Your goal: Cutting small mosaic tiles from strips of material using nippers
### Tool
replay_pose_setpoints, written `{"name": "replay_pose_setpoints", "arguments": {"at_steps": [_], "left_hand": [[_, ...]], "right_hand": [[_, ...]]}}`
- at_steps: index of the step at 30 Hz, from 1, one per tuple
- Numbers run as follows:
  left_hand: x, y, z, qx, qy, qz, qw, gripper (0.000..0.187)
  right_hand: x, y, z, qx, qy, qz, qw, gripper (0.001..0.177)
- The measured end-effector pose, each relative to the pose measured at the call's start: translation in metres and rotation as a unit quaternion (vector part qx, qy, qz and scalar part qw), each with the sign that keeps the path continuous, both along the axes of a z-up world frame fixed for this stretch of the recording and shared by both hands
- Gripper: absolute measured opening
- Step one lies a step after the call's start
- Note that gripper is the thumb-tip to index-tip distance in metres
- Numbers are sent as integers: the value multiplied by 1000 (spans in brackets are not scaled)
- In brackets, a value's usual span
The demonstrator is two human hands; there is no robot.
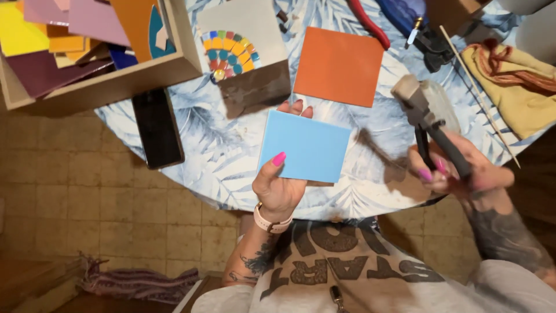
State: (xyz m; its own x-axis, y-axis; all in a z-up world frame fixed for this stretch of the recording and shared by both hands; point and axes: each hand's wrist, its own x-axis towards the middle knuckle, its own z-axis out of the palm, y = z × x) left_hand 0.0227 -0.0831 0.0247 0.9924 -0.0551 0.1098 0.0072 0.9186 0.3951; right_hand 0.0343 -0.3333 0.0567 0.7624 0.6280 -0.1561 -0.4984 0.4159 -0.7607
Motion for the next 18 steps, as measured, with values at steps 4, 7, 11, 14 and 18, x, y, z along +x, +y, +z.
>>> {"name": "replay_pose_setpoints", "arguments": {"at_steps": [4, 7, 11, 14, 18], "left_hand": [[-3, 8, 6, -52, -16, 10, 998, 57], [-5, 9, 8, -55, -43, 49, 996, 50], [-12, 13, 9, -93, -23, 74, 993, 48], [-9, 14, 8, -119, -23, 89, 989, 47], [-10, 14, 3, -109, -47, 88, 989, 45]], "right_hand": [[-6, -15, 4, -206, -202, 58, 956, 12], [0, -22, 5, -333, -244, 196, 890, 29], [-2, -21, 12, -482, -277, 260, 789, 30], [0, -21, 13, -500, -280, 268, 774, 31], [-1, -17, 14, -490, -299, 279, 770, 31]]}}
